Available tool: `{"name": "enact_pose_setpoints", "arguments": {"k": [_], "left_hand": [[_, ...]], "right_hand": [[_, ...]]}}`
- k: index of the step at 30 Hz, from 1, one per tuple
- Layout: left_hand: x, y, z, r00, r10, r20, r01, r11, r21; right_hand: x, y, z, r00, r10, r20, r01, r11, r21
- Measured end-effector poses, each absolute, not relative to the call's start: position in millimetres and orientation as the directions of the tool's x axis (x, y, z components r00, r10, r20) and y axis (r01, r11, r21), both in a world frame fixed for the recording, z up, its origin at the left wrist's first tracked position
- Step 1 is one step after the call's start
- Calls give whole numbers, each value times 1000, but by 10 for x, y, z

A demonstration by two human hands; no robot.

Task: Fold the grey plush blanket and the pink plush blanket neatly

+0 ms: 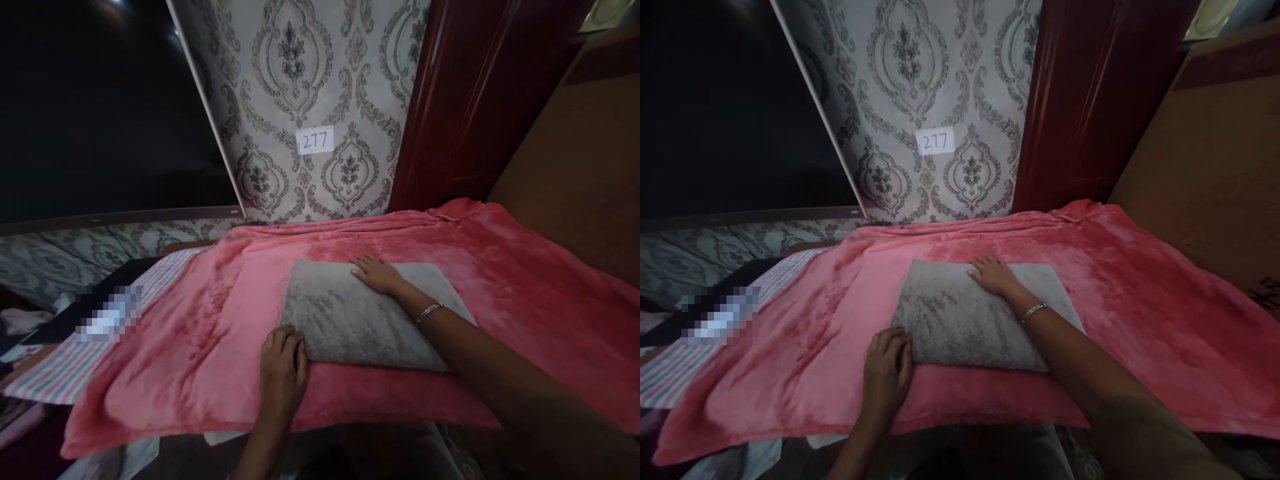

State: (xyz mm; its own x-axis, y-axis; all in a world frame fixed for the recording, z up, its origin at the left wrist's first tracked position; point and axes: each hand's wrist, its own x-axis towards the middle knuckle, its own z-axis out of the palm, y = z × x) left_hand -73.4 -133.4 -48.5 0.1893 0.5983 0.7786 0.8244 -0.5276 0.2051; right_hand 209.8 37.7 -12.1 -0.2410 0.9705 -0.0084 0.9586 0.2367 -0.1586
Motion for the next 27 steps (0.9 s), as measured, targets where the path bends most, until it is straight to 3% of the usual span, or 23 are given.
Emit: {"name": "enact_pose_setpoints", "arguments": {"k": [5,12,14,16,18,20,23,27], "left_hand": [[-757,-1312,-502,184,605,775,815,-534,223],[-768,-1286,-490,194,601,775,812,-542,217],[-764,-1283,-478,201,603,772,812,-543,213],[-761,-1276,-469,203,608,768,814,-541,212],[-758,-1265,-466,204,610,766,816,-538,211],[-755,-1250,-468,206,611,764,818,-536,209],[-750,-1235,-469,202,615,762,822,-529,209],[-747,-1235,-455,215,608,764,829,-527,186]], "right_hand": [[2296,370,-81,-102,995,-6,981,100,-166],[2220,77,86,-95,995,35,977,100,-187],[2134,-194,43,-218,974,60,956,225,-185],[2064,-488,-49,-439,894,93,875,449,-182],[2080,-703,-146,-553,825,115,804,565,-186],[2236,-776,-203,-492,864,108,844,504,-184],[2693,-676,-206,-240,967,86,956,251,-154],[3301,-550,-200,5,999,36,980,3,-201]]}}
